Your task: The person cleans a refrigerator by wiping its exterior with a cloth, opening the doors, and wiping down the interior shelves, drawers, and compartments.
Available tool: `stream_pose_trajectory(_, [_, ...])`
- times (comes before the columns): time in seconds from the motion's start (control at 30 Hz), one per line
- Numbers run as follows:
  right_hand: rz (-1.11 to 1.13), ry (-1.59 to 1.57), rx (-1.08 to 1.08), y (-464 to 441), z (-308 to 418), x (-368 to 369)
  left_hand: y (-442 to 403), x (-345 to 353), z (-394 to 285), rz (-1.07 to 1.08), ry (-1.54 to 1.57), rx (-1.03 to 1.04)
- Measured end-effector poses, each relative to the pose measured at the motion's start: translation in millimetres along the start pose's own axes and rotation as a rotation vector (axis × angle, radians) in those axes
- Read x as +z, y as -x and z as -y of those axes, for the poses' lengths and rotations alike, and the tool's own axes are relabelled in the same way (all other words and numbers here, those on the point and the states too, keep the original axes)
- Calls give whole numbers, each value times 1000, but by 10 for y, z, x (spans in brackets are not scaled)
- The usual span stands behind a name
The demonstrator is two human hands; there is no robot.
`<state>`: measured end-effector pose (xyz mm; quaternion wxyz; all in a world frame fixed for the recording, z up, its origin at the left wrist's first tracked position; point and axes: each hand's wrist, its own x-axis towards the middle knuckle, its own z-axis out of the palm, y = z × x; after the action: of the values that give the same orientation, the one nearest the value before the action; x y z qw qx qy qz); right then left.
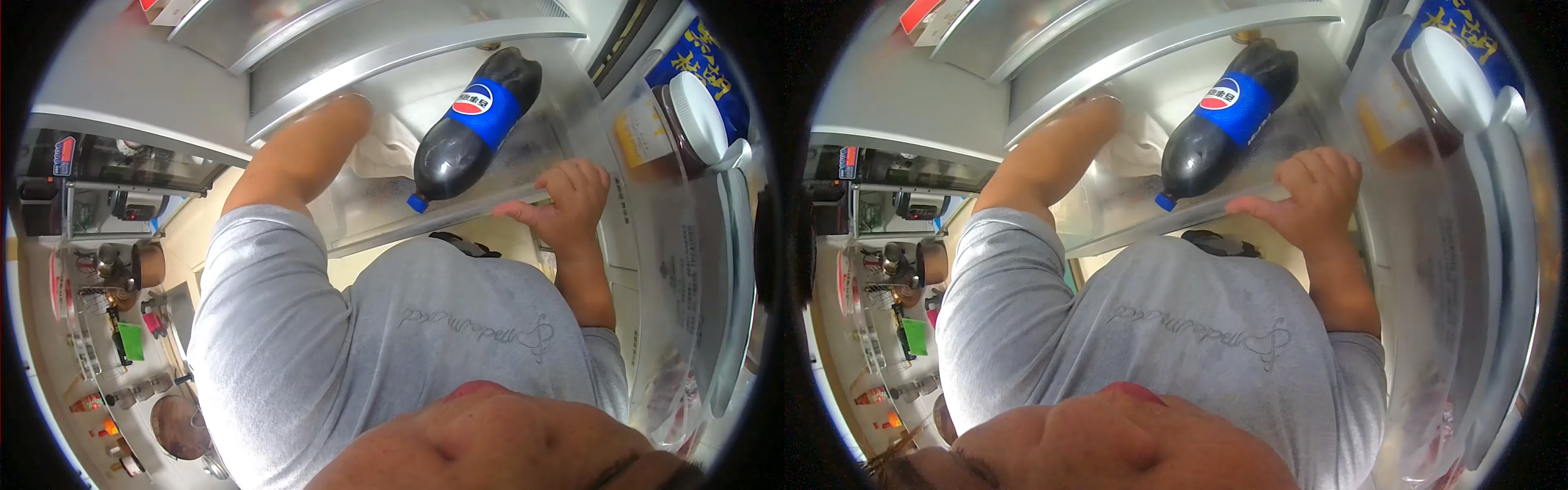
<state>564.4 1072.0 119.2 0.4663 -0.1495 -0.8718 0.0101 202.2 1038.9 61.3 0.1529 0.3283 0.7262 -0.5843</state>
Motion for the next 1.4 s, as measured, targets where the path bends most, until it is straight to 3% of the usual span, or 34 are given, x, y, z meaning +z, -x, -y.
stream_pose_trajectory(0.1, [-27, 10, 0, -4, 8, 1, 202, 16, -157, 33, -147, 83])
stream_pose_trajectory(0.2, [-30, 11, 0, -19, 2, 1, 528, 243, -69, -326, -111, 401])
stream_pose_trajectory(0.23, [-23, 2, -2, -18, 2, -9, 356, 170, -108, -203, 106, 263])
stream_pose_trajectory(0.27, [-17, -4, -1, -12, 4, -13, 302, 110, -108, -209, 103, 258])
stream_pose_trajectory(0.33, [-20, -3, -5, -2, 0, -6, 559, -100, -15, -535, 465, 352])
stream_pose_trajectory(0.37, [-20, -6, -10, -2, 2, -1, 550, -90, -58, -538, 470, 351])
stream_pose_trajectory(0.43, [-27, 1, -15, -3, 15, 2, 449, -41, -188, -791, 716, 463])
stream_pose_trajectory(0.57, [-25, 0, -1, 7, 11, -9, 28, -109, -416, -825, 958, 465])
stream_pose_trajectory(0.63, [-23, 1, 7, 10, 16, -18, -77, -190, -424, -692, 1207, 428])
stream_pose_trajectory(0.73, [9, 9, 21, 29, 3, -41, -194, -268, -480, -681, 1283, 439])
stream_pose_trajectory(1.07, [42, 28, 22, 25, 1, -43, -310, -334, -569, -736, 1306, 469])
stream_pose_trajectory(1.17, [-25, 4, -1, -11, 8, -3, -304, -407, -626, -786, 1174, 413])
stream_pose_trajectory(1.27, [-14, -1, 6, -18, 9, -17, 49, -522, -491, -711, 914, 350])
stream_pose_trajectory(1.33, [-33, 3, -3, -4, 1, 2, 366, -448, -337, -578, 327, 479])
stream_pose_trajectory(1.4, [-52, -8, -16, 6, 20, 12, 614, -216, -195, -549, 240, 573])
